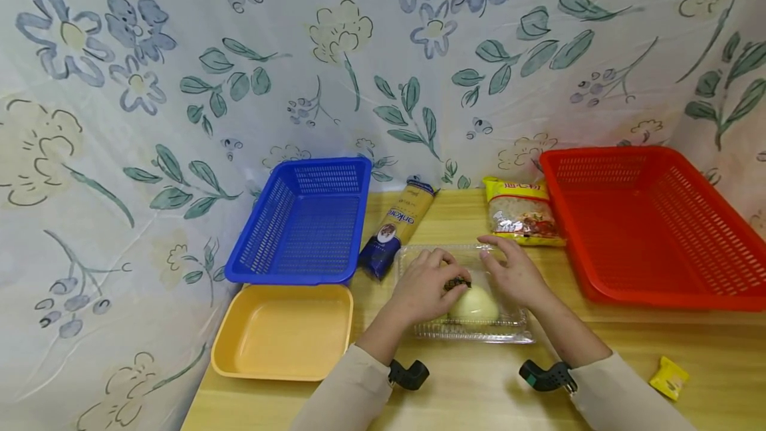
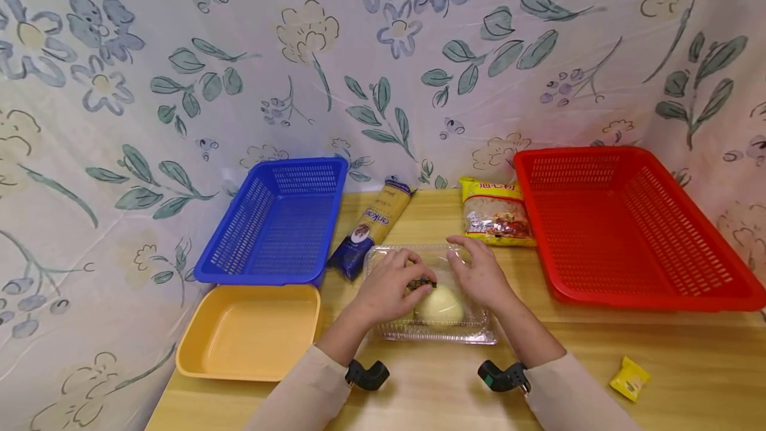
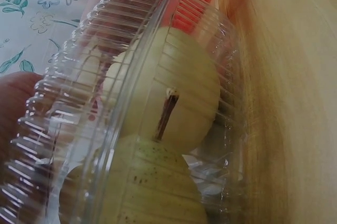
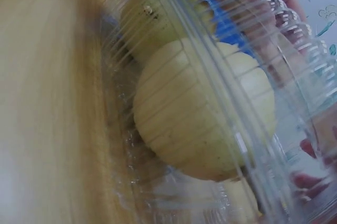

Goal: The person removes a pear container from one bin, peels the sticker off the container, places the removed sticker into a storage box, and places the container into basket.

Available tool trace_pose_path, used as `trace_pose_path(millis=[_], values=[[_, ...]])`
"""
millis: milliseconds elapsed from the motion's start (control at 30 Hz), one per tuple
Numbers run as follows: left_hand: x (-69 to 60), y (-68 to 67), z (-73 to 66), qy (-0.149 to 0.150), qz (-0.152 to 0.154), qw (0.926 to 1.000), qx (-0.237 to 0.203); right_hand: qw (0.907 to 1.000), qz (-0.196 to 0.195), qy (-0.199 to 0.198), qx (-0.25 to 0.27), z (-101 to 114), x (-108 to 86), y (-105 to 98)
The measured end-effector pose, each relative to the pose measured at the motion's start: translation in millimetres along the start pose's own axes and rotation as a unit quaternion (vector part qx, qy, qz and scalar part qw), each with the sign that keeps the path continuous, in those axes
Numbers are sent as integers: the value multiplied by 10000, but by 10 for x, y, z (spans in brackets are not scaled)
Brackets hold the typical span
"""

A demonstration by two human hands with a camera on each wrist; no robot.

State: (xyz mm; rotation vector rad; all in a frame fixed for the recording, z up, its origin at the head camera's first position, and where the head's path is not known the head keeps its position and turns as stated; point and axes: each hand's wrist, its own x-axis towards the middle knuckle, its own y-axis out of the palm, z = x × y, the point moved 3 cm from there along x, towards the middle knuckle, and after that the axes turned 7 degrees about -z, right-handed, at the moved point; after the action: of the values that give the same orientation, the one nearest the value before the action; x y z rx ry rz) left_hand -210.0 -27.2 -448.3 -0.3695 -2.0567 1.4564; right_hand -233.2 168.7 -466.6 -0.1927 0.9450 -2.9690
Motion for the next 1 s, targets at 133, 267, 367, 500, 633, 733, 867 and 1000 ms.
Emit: trace_pose_path(millis=[133, 267, 367, 500, 633, 733, 867, 1000], values=[[-2, -5, -6, -7, -3, 10000, 11, 10000, -33, 10, 31, -5, -1, 7], [-4, -7, -9, 0, -10, 10000, 19, 10000, -59, 8, 2, -8, -7, 10], [-7, -5, -9, 19, -47, 10000, 23, 10000, -94, -19, -19, -5, -13, 4], [-14, -4, -9, -5, -53, 10000, -20, 9999, -149, -63, -24, 4, -18, -8], [-16, -6, -8, -64, -18, 10000, -39, 9999, -150, -19, -47, 17, -24, -13], [-17, -9, -8, -112, 12, 9999, -19, 9999, -132, 26, -65, 30, -29, -12], [-21, -9, -8, -135, 23, 9999, -10, 9999, -125, 41, -66, 34, -26, -13], [-21, -6, -4, -146, -5, 9999, -40, 9999, -149, 19, -65, 38, -24, -15]])
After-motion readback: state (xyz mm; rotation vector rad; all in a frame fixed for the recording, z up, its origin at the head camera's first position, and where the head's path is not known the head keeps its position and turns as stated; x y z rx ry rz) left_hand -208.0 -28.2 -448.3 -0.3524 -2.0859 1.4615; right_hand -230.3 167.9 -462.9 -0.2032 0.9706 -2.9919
